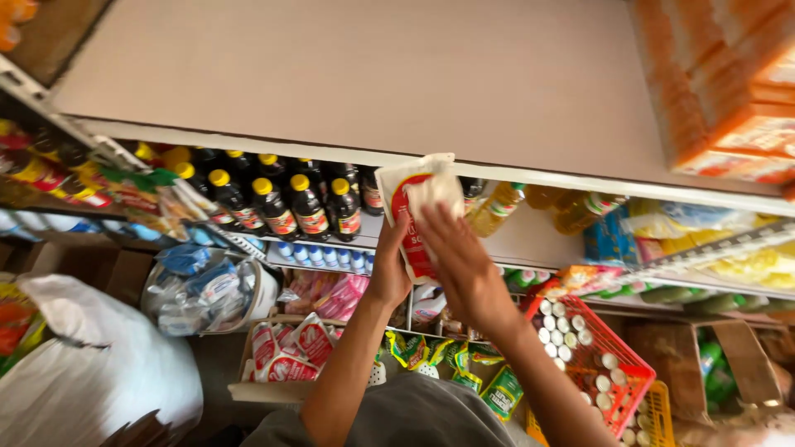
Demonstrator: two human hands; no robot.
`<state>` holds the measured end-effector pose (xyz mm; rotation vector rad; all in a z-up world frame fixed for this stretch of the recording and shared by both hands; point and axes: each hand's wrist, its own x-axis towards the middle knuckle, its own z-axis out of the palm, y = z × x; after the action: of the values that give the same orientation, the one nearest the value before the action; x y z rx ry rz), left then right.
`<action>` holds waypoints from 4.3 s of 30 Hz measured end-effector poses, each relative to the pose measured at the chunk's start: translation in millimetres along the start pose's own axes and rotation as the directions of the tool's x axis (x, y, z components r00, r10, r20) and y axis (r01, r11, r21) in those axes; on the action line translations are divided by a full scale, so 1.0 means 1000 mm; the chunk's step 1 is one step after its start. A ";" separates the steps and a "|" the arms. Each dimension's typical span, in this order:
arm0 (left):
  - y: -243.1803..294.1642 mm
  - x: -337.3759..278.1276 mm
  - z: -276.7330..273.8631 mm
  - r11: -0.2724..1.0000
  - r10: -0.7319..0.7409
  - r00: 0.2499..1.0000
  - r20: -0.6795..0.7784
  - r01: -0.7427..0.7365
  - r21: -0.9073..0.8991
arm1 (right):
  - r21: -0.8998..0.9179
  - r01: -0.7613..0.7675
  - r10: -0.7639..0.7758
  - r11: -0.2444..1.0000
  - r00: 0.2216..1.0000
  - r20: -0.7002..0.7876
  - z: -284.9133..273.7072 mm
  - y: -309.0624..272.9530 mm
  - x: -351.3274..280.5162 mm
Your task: Cleaning a grocery store shelf and wiping down individual soy sauce pouches before placing them on the shelf.
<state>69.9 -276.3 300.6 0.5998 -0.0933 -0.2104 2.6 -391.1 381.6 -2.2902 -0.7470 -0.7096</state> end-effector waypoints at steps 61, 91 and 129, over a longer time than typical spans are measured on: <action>-0.015 0.043 0.081 0.995 -0.096 0.972 0.212 0.095 0.015 | -0.306 0.056 -0.017 0.950 0.991 0.130 -0.055 0.036 -0.023; 0.014 0.068 0.114 0.985 -0.050 0.986 0.158 0.074 -0.153 | -0.119 -0.208 0.178 0.971 0.958 -0.224 -0.022 0.020 -0.007; -0.018 0.060 0.125 0.882 0.261 0.961 0.088 -0.275 0.383 | -0.047 -0.259 0.192 0.965 0.813 -0.550 -0.022 0.050 -0.025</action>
<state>106.3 -373.2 394.6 0.9763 -0.2545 0.0730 11.4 -446.6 361.1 -2.0682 -0.1613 -1.2406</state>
